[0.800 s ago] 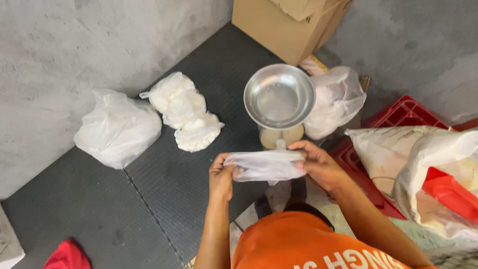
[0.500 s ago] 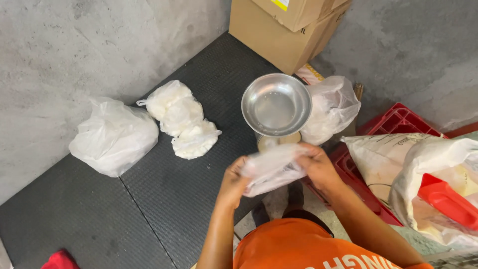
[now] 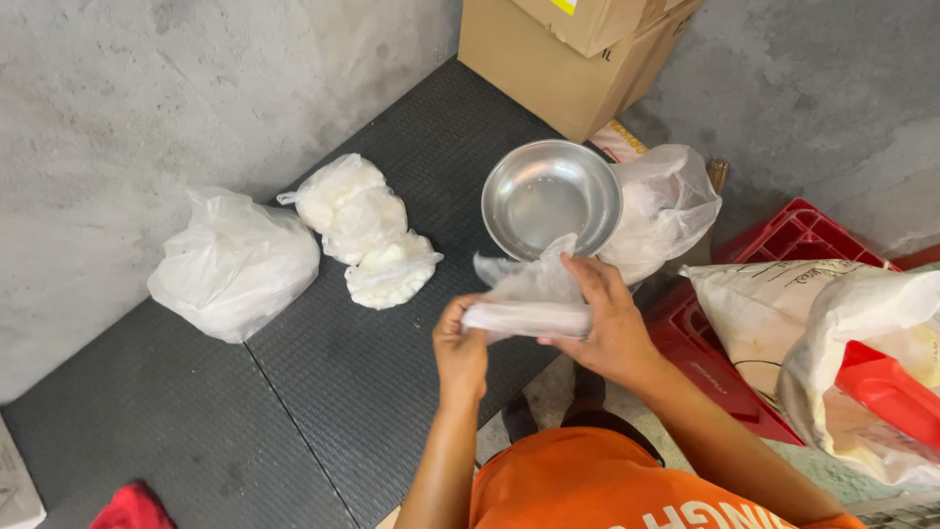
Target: The recorder is using a scoop to measure white powder from a large bag into smaller containers on a scale for portioning.
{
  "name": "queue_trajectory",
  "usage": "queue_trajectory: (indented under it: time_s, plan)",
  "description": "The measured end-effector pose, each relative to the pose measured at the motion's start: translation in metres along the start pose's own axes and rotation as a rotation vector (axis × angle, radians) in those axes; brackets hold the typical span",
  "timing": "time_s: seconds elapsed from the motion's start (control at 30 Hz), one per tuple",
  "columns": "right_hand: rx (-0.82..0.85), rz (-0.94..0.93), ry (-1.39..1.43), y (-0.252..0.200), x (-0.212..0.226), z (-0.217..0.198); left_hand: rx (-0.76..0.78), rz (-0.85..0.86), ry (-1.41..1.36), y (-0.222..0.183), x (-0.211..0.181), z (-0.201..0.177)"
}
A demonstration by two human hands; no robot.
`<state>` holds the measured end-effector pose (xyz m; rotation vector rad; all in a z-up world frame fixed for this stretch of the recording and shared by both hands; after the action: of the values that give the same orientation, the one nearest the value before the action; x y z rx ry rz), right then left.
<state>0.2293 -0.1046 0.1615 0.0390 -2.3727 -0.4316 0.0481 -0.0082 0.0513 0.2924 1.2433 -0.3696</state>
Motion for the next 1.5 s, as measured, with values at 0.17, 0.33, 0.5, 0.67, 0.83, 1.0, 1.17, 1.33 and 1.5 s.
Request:
queue_trajectory:
  time_s: [0.17,0.33,0.5,0.67,0.83,1.0,1.17,1.33,1.5]
  plan:
    - [-0.037,0.091,0.01,0.002,-0.033,0.005,0.216,0.058,0.053,-0.003,-0.031,0.019]
    - [-0.162,0.108,0.093,0.024,-0.077,-0.024,0.179,-0.064,0.098,0.028,-0.051,-0.005]
    - [-0.107,0.128,0.223,0.049,-0.107,-0.036,0.379,0.395,0.631,0.069,-0.062,-0.001]
    - [0.057,0.114,0.53,0.069,-0.084,-0.045,0.166,0.31,1.053,0.105,-0.095,0.033]
    - [0.087,-0.299,0.243,0.08,-0.077,-0.063,0.089,0.35,1.353,0.13,-0.078,0.04]
    - [0.138,0.189,-0.425,0.101,-0.102,-0.061,0.217,0.211,1.313,0.124,-0.082,0.056]
    - [0.211,0.182,-0.422,0.107,-0.107,-0.051,0.251,0.252,1.224,0.121,-0.086,0.071]
    - [0.478,0.414,-0.517,0.111,-0.11,-0.06,0.182,0.328,1.063,0.14,-0.052,0.052]
    - [0.315,0.121,-0.501,0.105,-0.098,-0.085,0.186,0.299,1.161,0.141,-0.057,0.057]
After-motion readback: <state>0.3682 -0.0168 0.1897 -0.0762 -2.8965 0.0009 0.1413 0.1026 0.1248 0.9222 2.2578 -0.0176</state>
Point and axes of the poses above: each hand's wrist, its own y-axis towards the middle knuckle, its own z-axis out of the palm, x = y × z, the point moved 1 cm from there along y, towards the middle knuckle, and after that the axes turned 13 degrees about x, right-handed, at the moved point
